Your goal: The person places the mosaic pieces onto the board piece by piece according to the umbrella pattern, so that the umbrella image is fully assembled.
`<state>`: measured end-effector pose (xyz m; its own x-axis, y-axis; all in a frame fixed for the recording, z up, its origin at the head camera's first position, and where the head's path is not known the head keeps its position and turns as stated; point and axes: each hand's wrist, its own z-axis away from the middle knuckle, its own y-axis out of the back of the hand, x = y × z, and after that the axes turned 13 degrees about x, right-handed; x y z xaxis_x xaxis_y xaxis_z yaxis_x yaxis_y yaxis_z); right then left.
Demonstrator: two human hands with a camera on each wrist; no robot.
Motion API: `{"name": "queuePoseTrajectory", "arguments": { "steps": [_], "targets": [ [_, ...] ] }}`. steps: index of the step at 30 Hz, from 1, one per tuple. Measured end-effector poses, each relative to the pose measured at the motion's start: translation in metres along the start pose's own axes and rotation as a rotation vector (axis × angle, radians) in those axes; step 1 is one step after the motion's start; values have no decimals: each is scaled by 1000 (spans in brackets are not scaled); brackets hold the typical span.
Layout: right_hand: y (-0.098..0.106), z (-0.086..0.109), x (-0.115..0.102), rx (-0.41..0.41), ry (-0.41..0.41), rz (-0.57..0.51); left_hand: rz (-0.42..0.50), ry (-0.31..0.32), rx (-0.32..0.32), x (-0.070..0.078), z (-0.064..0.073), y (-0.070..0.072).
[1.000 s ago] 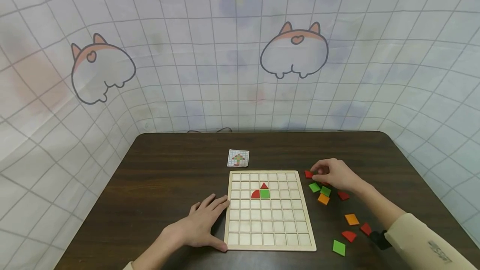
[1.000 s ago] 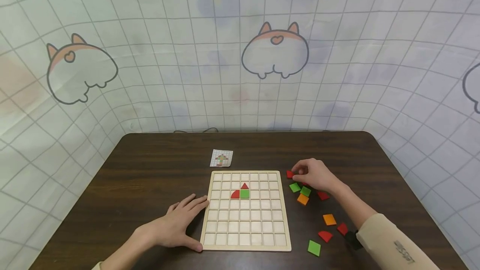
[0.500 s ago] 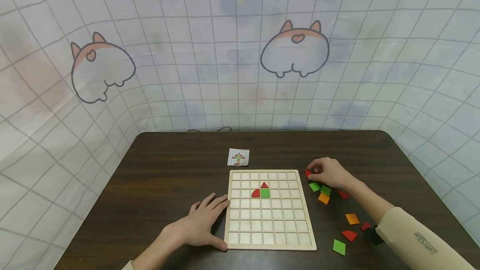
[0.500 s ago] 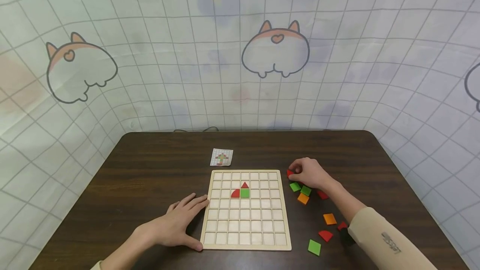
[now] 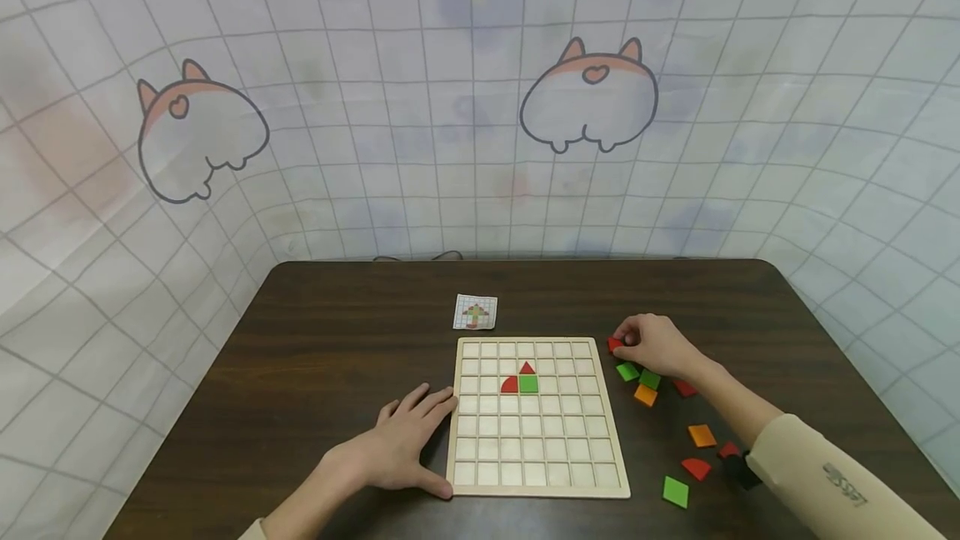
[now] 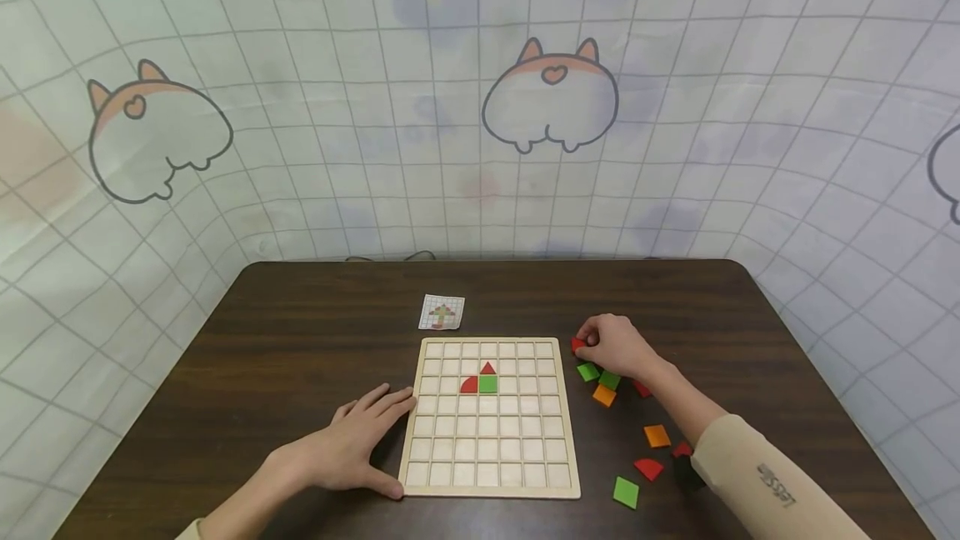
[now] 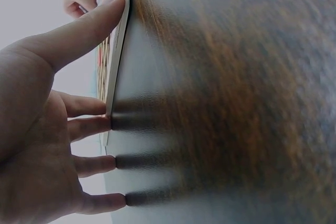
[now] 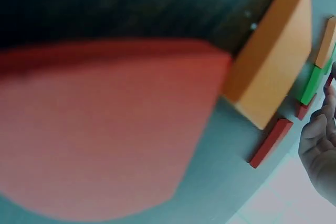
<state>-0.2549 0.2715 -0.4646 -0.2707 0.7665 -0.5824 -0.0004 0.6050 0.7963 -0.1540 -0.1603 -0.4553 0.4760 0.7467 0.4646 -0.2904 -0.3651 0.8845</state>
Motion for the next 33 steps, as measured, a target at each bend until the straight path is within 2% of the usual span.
{"name": "queuePoseTrajectory", "arguments": {
  "steps": [4,8,11,24,33],
  "targets": [
    [1,0,-5,12,-3,-22,-2,2,-7,0,0,0],
    [-1,1,-12,11,36,-37,-11,8,-11,1,1,1],
    [-5,1,-20,8,70,-46,-17,10,-12,2,1,1],
    [-25,4,-43,-8,108,-119,-7,13,-17,3,0,1],
    [-37,7,-56,-7,132,-115,-4,14,-17,3,0,2]
  ]
}}
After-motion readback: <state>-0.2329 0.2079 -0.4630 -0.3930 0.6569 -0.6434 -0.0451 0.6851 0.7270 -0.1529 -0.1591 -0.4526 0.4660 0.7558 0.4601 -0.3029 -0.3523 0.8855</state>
